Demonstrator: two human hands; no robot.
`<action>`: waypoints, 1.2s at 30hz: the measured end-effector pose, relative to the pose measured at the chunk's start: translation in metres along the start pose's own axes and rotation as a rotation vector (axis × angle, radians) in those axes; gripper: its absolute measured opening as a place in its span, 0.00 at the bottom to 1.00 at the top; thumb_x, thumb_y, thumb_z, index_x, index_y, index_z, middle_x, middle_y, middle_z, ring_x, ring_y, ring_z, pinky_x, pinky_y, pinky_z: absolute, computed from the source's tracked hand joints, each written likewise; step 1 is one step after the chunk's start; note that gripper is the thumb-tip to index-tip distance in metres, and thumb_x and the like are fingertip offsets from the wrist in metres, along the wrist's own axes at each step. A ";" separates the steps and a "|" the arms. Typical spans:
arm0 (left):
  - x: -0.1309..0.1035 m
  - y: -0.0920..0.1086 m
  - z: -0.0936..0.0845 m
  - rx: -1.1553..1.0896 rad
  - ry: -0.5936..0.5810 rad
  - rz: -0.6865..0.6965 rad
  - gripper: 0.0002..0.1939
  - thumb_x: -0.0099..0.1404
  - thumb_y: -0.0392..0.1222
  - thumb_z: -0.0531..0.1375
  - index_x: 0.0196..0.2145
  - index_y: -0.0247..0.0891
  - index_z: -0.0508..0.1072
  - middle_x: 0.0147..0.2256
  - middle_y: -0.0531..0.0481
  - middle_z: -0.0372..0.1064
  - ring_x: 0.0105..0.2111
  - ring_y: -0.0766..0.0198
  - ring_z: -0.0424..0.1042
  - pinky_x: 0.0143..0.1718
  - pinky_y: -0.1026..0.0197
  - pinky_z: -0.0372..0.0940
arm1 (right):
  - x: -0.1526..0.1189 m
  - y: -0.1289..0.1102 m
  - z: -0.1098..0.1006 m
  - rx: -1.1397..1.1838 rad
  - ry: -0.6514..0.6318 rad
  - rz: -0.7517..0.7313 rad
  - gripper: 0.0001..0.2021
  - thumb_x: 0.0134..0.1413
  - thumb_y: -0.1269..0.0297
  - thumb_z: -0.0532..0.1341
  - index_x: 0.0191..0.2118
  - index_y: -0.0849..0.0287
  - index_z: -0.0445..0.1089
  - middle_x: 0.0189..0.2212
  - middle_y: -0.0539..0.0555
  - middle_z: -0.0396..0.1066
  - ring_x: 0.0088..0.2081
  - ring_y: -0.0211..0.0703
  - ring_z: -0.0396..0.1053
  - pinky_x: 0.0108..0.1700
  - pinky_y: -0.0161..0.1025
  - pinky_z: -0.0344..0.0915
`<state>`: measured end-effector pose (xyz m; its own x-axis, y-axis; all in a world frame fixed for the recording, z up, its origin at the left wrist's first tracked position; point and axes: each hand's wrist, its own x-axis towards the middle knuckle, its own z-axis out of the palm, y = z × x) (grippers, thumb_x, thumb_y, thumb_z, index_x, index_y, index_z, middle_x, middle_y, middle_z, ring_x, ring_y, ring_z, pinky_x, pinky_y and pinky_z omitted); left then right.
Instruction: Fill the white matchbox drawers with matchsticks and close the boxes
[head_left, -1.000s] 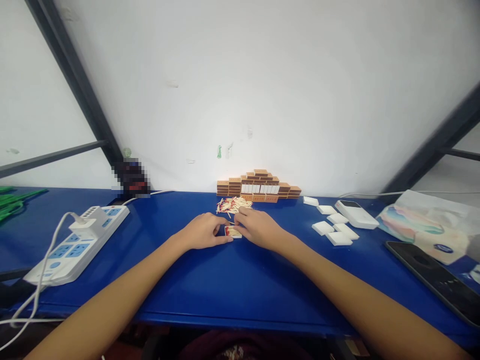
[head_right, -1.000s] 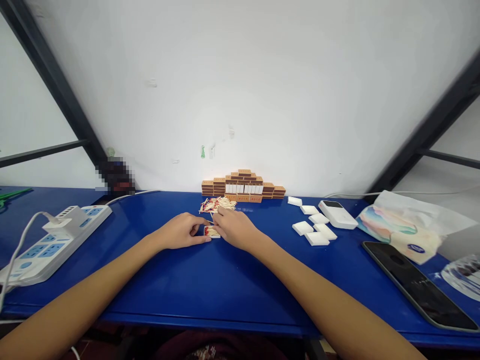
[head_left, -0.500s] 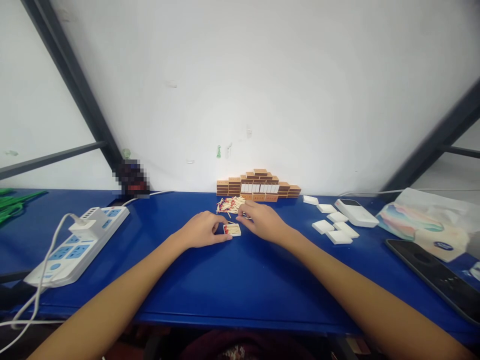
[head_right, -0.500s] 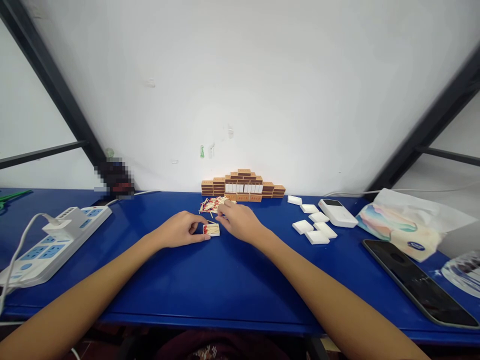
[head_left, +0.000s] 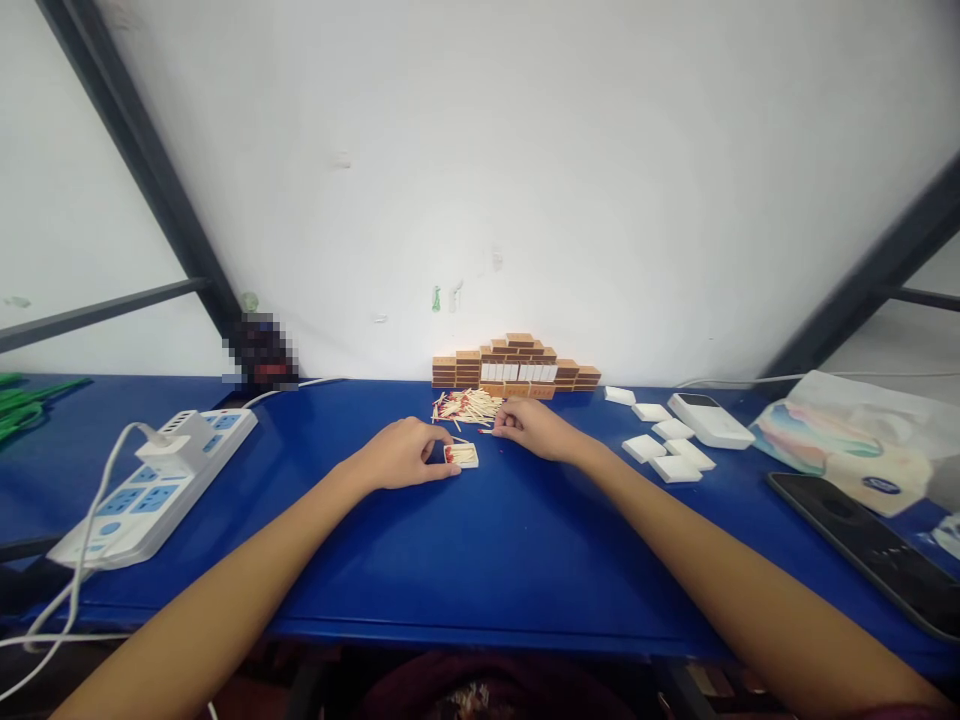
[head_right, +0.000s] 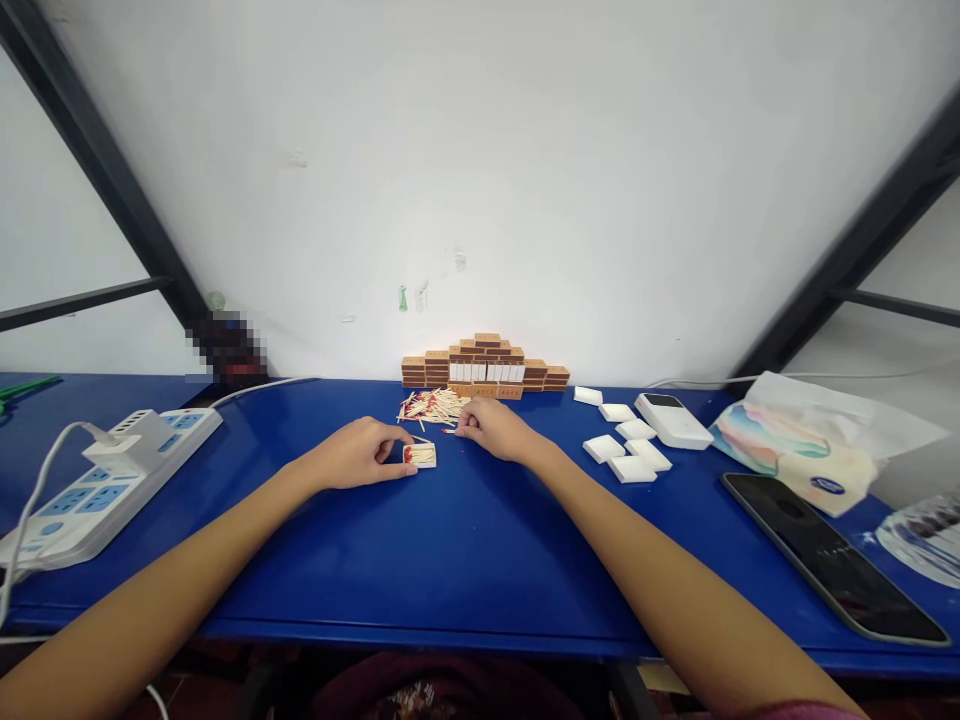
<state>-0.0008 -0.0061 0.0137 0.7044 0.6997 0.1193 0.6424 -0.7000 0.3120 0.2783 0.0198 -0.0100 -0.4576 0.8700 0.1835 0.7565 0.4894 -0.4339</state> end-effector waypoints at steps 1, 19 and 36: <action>0.000 0.000 0.000 0.003 0.001 -0.001 0.25 0.66 0.63 0.62 0.46 0.39 0.80 0.25 0.53 0.72 0.24 0.64 0.68 0.27 0.62 0.53 | -0.001 -0.002 0.001 -0.037 0.009 0.008 0.05 0.64 0.68 0.64 0.35 0.60 0.73 0.34 0.53 0.72 0.34 0.41 0.68 0.36 0.35 0.59; 0.001 -0.002 0.003 0.069 0.041 -0.021 0.22 0.66 0.61 0.62 0.46 0.41 0.79 0.25 0.53 0.72 0.25 0.63 0.69 0.27 0.62 0.51 | -0.014 -0.055 0.011 -0.161 0.031 -0.136 0.04 0.71 0.66 0.59 0.41 0.59 0.69 0.42 0.55 0.70 0.38 0.42 0.69 0.38 0.37 0.59; 0.001 0.004 0.002 0.064 0.047 0.013 0.17 0.67 0.58 0.62 0.39 0.40 0.76 0.25 0.54 0.72 0.25 0.64 0.70 0.27 0.62 0.54 | -0.019 -0.062 0.015 -0.099 0.014 -0.281 0.09 0.73 0.67 0.55 0.41 0.58 0.71 0.38 0.53 0.67 0.38 0.41 0.67 0.39 0.36 0.59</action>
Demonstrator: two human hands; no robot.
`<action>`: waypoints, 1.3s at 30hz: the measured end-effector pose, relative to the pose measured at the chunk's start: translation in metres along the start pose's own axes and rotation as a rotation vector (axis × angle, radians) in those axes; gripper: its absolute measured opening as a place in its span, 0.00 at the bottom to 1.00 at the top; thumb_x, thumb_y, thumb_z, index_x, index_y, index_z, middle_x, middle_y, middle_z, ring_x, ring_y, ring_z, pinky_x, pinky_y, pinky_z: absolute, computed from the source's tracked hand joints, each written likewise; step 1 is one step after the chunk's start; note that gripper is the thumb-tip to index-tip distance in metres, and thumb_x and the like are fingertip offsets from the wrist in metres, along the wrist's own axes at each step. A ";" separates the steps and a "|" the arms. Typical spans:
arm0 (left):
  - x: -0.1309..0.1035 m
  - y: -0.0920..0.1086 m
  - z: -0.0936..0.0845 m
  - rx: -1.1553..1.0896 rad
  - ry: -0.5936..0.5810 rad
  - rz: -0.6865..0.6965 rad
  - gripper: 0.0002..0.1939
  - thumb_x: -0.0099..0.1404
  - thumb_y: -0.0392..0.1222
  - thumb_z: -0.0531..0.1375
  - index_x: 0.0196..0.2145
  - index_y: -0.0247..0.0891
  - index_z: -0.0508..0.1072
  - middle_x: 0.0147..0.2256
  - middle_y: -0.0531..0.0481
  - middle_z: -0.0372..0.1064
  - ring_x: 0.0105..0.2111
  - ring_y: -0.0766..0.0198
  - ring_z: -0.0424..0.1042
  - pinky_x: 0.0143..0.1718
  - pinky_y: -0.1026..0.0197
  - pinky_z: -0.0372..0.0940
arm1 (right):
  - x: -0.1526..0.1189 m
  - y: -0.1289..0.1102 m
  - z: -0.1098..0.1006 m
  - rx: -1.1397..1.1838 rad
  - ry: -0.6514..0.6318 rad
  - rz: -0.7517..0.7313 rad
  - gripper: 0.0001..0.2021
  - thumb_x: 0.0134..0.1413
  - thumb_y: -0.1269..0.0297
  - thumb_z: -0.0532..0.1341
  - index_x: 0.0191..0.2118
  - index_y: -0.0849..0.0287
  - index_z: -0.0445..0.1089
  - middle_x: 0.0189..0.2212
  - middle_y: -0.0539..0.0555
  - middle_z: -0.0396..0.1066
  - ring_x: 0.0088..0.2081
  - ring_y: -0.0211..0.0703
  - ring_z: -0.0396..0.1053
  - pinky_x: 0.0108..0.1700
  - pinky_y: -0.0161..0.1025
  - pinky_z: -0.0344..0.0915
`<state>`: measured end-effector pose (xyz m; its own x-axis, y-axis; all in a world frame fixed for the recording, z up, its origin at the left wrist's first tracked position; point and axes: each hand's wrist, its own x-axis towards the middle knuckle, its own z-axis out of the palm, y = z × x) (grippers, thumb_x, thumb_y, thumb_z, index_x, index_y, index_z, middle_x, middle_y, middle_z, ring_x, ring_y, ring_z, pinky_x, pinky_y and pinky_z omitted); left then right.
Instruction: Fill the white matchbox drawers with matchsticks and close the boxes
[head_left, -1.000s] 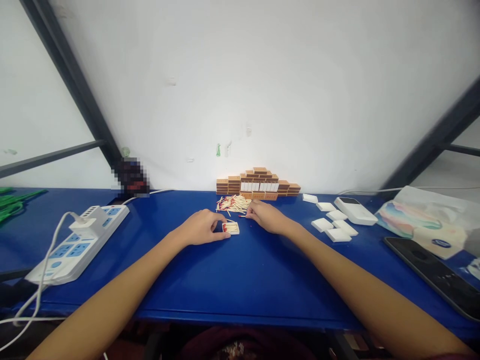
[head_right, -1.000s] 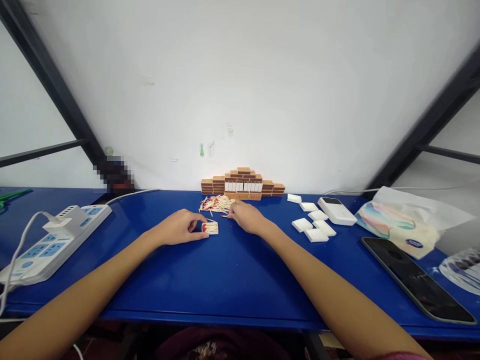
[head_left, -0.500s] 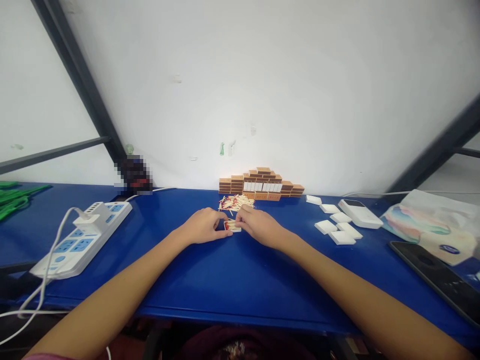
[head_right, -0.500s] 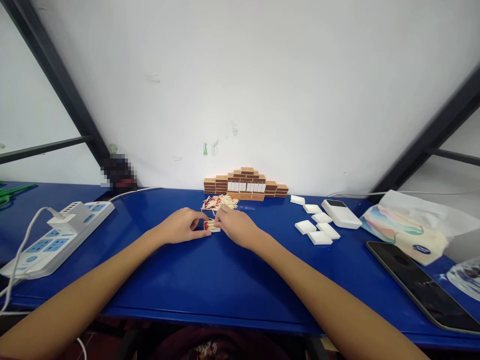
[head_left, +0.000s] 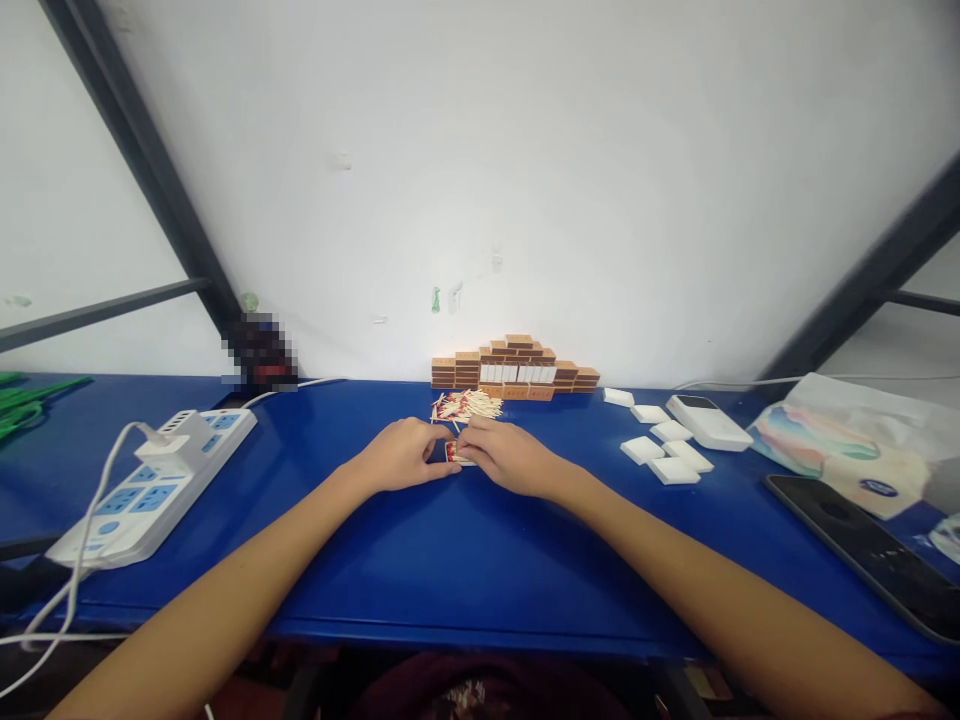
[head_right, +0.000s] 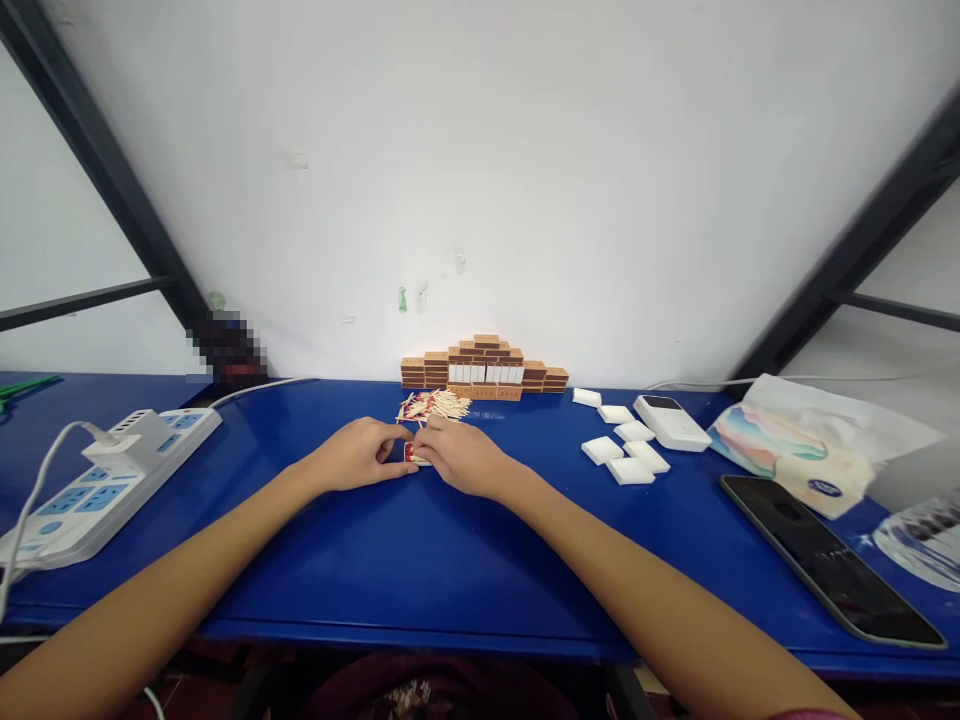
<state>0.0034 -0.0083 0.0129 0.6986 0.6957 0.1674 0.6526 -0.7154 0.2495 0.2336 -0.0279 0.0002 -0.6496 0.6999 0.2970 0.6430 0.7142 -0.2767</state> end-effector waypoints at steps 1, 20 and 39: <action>0.000 0.000 0.000 0.001 -0.002 0.002 0.18 0.67 0.58 0.62 0.39 0.40 0.76 0.25 0.54 0.72 0.25 0.64 0.70 0.27 0.62 0.54 | 0.000 0.000 0.000 0.002 -0.006 -0.007 0.09 0.73 0.66 0.54 0.40 0.58 0.71 0.37 0.53 0.67 0.37 0.41 0.67 0.39 0.36 0.59; -0.001 0.000 -0.001 0.043 -0.009 -0.014 0.18 0.67 0.58 0.63 0.42 0.41 0.78 0.26 0.52 0.73 0.26 0.61 0.71 0.28 0.62 0.54 | 0.001 0.002 -0.002 -0.030 -0.012 0.066 0.12 0.75 0.62 0.52 0.39 0.59 0.69 0.37 0.54 0.71 0.38 0.43 0.68 0.39 0.38 0.57; 0.000 -0.001 0.000 0.036 -0.008 0.010 0.18 0.68 0.58 0.61 0.41 0.41 0.77 0.26 0.52 0.72 0.25 0.63 0.70 0.28 0.62 0.54 | 0.000 0.001 0.000 0.052 -0.029 0.046 0.03 0.66 0.71 0.61 0.39 0.59 0.73 0.36 0.53 0.70 0.36 0.41 0.67 0.37 0.35 0.57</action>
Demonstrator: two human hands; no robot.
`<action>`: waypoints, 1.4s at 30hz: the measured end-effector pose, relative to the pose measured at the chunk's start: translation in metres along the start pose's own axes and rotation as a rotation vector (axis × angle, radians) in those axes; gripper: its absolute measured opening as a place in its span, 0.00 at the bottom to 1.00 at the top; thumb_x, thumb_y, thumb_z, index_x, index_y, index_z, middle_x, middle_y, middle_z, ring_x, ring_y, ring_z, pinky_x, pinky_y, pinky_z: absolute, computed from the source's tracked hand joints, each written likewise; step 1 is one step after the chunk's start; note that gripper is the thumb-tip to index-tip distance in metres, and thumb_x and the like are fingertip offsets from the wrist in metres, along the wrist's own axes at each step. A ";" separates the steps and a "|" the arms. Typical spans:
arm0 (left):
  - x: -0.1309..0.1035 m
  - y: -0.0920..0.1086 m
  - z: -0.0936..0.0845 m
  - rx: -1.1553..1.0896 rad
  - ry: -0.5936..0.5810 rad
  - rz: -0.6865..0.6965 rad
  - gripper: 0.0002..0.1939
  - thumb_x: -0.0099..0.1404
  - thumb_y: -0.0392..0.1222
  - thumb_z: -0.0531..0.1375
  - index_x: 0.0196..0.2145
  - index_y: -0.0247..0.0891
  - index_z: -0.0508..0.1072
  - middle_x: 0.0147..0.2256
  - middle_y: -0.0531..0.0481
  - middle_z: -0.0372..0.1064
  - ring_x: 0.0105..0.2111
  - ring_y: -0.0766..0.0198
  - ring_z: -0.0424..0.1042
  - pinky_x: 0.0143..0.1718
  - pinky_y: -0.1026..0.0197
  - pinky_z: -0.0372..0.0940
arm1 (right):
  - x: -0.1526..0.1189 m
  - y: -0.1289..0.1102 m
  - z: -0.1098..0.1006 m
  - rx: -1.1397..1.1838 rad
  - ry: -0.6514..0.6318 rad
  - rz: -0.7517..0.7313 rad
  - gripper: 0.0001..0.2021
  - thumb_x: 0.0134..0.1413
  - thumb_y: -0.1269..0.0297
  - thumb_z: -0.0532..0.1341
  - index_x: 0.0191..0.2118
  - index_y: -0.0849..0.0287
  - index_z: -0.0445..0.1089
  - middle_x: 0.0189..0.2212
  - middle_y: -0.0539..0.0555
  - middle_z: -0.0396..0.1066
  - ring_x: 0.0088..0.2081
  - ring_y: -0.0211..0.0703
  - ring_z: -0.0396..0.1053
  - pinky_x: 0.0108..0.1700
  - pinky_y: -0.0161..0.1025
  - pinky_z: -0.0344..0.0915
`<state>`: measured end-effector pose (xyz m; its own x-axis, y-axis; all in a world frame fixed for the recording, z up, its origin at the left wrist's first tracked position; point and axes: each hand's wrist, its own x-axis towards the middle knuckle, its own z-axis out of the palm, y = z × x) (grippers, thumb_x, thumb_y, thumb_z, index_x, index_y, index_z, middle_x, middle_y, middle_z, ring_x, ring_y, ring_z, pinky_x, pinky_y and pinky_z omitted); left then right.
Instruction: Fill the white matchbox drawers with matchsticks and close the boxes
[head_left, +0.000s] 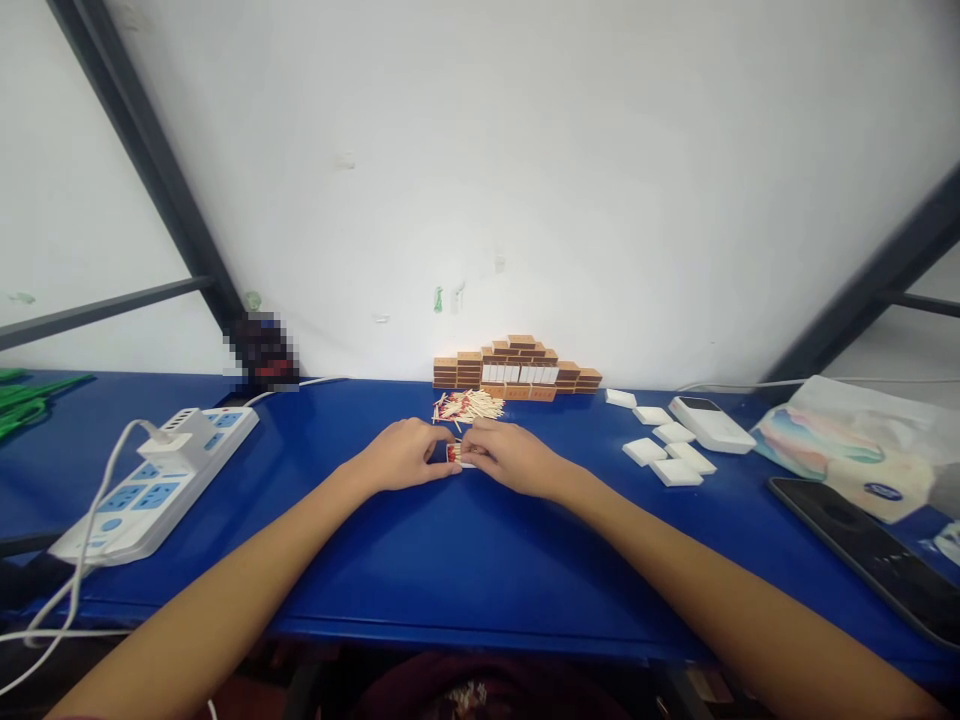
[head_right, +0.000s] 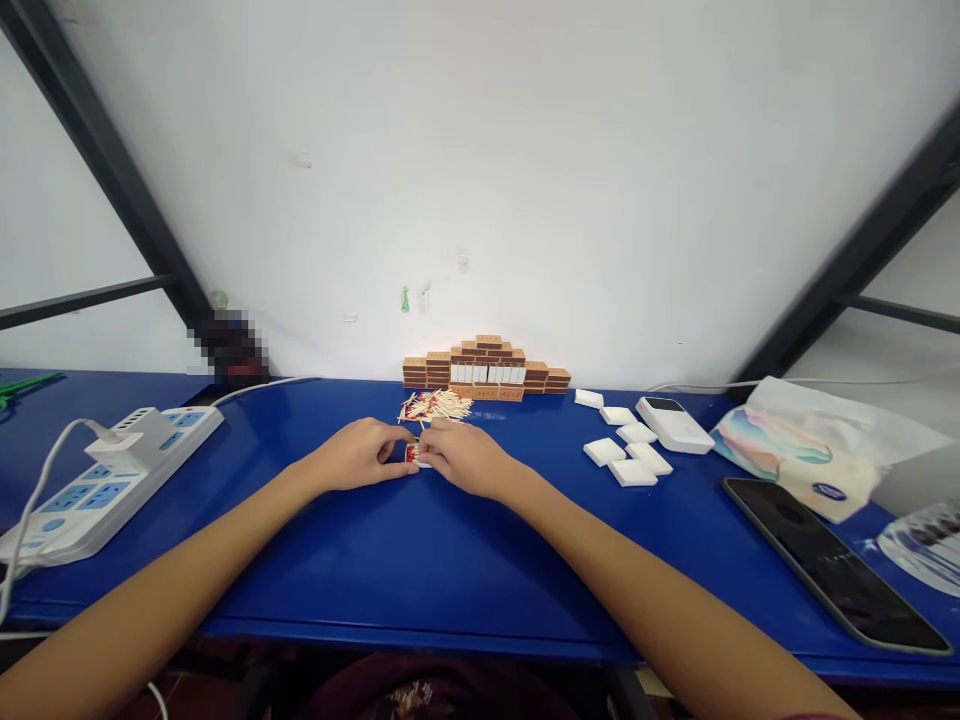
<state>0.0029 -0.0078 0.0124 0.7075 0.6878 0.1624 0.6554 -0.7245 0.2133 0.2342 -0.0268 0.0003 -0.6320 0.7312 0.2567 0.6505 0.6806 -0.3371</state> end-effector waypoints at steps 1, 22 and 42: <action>0.000 0.000 0.000 0.001 -0.001 0.002 0.18 0.68 0.58 0.61 0.41 0.41 0.77 0.26 0.52 0.72 0.25 0.63 0.70 0.28 0.62 0.54 | 0.000 0.000 0.001 0.012 -0.008 -0.005 0.04 0.67 0.71 0.61 0.40 0.59 0.73 0.37 0.53 0.69 0.37 0.41 0.67 0.38 0.35 0.58; -0.001 0.007 -0.006 -0.055 -0.050 0.003 0.21 0.62 0.62 0.65 0.36 0.40 0.78 0.25 0.53 0.71 0.23 0.64 0.67 0.26 0.61 0.52 | 0.010 0.017 0.002 0.043 0.194 0.138 0.11 0.70 0.65 0.58 0.34 0.59 0.71 0.32 0.52 0.71 0.34 0.41 0.66 0.37 0.36 0.56; -0.002 -0.006 -0.009 -0.114 -0.079 -0.046 0.23 0.63 0.63 0.65 0.42 0.41 0.78 0.25 0.55 0.71 0.24 0.65 0.69 0.27 0.63 0.52 | 0.010 0.008 -0.001 0.046 0.061 0.178 0.06 0.65 0.66 0.65 0.35 0.58 0.71 0.36 0.53 0.71 0.38 0.42 0.67 0.39 0.36 0.58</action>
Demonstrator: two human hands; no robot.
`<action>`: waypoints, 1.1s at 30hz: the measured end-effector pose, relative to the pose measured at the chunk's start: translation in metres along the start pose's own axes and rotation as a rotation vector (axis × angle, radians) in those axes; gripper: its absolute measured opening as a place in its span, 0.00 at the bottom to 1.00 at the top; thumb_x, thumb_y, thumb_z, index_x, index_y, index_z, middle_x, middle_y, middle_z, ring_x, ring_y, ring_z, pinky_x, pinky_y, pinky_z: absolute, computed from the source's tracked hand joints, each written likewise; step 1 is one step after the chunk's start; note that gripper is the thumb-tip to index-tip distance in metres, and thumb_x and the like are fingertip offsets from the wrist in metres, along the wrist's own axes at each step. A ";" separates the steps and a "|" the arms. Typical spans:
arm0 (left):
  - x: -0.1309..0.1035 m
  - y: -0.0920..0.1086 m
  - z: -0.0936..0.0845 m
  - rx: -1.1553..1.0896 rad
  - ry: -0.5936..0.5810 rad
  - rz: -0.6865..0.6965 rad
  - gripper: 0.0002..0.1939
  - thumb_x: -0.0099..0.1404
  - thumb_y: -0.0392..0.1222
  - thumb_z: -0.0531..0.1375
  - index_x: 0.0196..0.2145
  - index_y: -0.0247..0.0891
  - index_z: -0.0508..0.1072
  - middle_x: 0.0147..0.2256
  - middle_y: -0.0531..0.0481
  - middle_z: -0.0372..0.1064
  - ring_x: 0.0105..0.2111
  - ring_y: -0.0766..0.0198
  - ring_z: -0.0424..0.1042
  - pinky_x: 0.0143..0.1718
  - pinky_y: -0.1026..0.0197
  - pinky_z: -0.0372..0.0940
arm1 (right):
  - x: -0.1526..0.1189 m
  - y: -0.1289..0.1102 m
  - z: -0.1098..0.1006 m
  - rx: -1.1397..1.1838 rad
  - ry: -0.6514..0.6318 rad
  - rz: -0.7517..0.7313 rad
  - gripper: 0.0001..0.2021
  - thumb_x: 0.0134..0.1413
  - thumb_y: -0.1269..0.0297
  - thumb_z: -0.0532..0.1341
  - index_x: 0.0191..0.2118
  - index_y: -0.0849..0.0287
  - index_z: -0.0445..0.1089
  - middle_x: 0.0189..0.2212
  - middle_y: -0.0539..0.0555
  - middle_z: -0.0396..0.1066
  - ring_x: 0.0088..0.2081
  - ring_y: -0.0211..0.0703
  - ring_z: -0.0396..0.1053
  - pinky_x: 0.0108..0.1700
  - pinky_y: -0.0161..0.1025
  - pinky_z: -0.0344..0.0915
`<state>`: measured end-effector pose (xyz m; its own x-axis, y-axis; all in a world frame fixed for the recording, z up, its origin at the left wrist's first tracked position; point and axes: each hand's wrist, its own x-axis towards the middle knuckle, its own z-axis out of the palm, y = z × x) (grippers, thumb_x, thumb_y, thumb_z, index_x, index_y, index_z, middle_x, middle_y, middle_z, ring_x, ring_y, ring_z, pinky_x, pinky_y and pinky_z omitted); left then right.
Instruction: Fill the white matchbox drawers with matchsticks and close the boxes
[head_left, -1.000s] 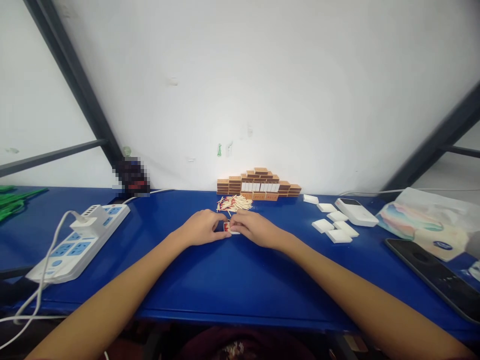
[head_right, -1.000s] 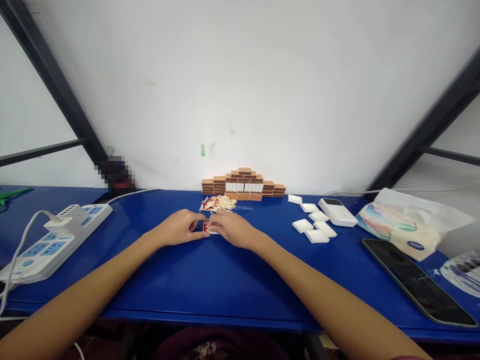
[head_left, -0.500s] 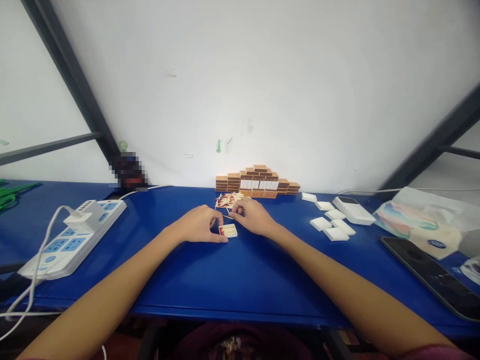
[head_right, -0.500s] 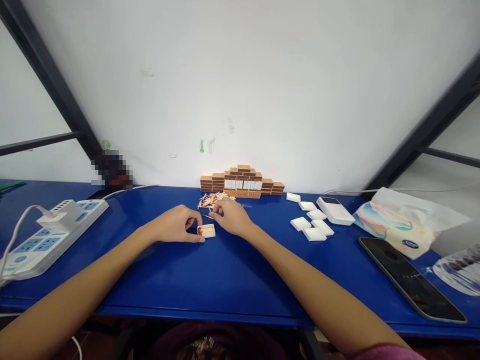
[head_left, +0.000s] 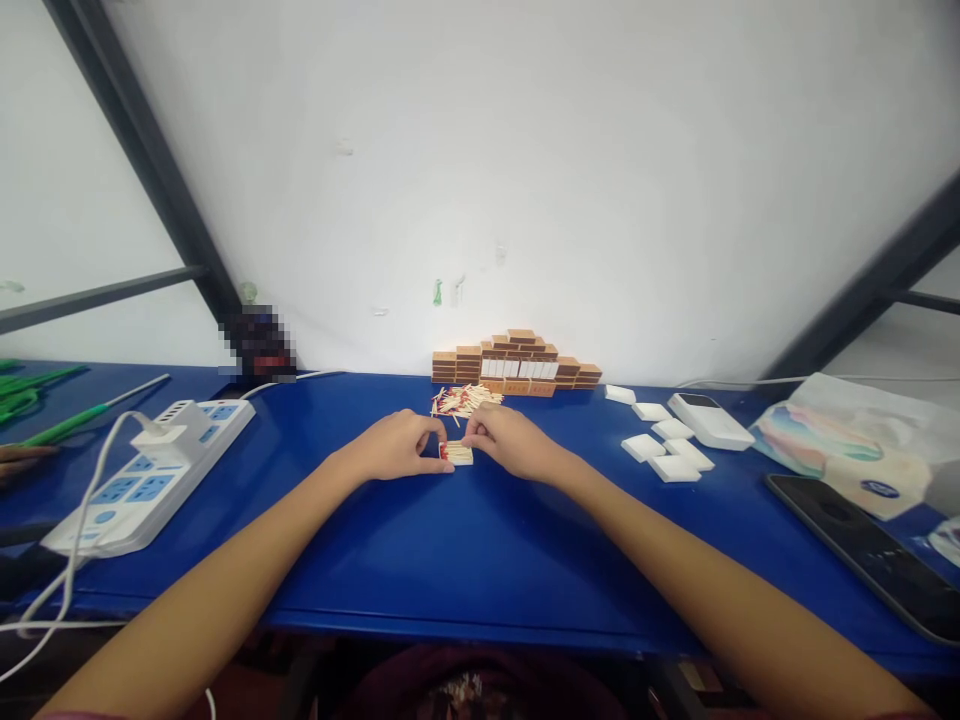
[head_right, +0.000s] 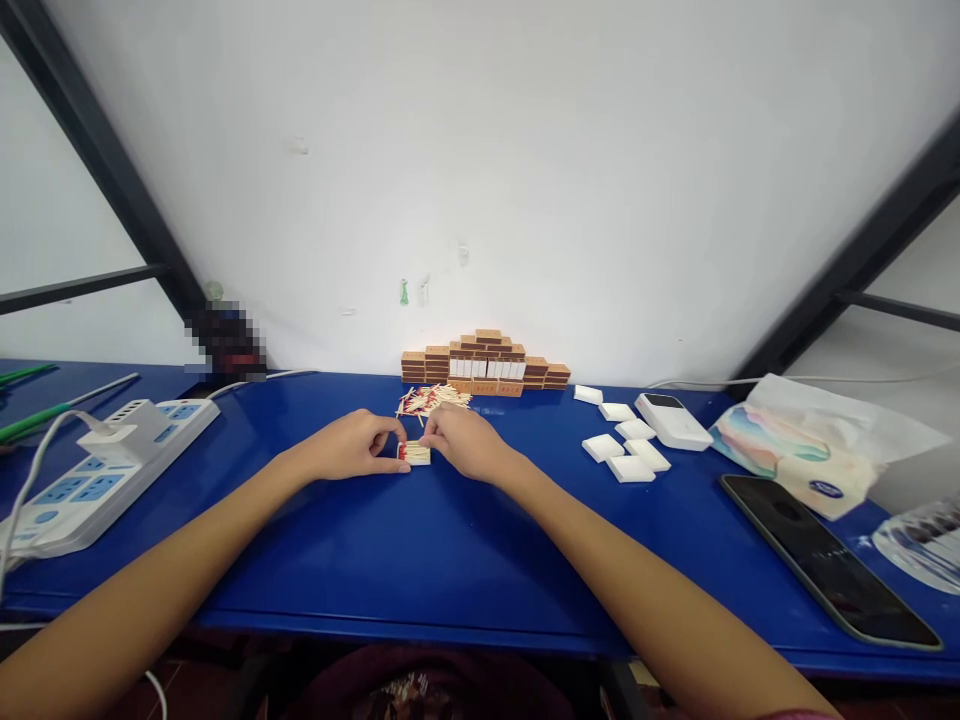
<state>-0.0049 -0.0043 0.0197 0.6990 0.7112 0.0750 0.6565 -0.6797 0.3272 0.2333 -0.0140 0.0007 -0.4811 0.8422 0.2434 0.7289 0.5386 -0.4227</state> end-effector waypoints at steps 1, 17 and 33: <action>0.000 0.000 0.000 -0.003 -0.003 0.002 0.23 0.63 0.63 0.65 0.42 0.41 0.77 0.25 0.55 0.71 0.24 0.64 0.69 0.27 0.63 0.52 | -0.001 -0.003 0.000 -0.004 -0.021 -0.003 0.06 0.65 0.67 0.65 0.35 0.59 0.71 0.36 0.53 0.71 0.38 0.42 0.67 0.39 0.36 0.58; 0.001 -0.001 0.005 -0.158 -0.009 -0.004 0.25 0.60 0.64 0.67 0.42 0.39 0.79 0.24 0.56 0.68 0.22 0.67 0.65 0.25 0.64 0.53 | 0.031 0.000 0.024 -0.044 0.151 0.316 0.09 0.61 0.58 0.68 0.34 0.57 0.74 0.37 0.53 0.75 0.36 0.42 0.70 0.33 0.36 0.56; 0.002 0.000 0.008 -0.208 0.003 -0.047 0.27 0.59 0.66 0.67 0.43 0.40 0.80 0.22 0.57 0.65 0.22 0.67 0.63 0.25 0.63 0.52 | -0.013 0.004 -0.012 -0.002 -0.076 -0.063 0.05 0.67 0.67 0.62 0.37 0.59 0.71 0.37 0.54 0.70 0.37 0.41 0.67 0.39 0.36 0.59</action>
<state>-0.0010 -0.0042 0.0128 0.6681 0.7419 0.0574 0.6156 -0.5944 0.5175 0.2482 -0.0222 0.0068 -0.5613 0.8024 0.2028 0.6969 0.5904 -0.4071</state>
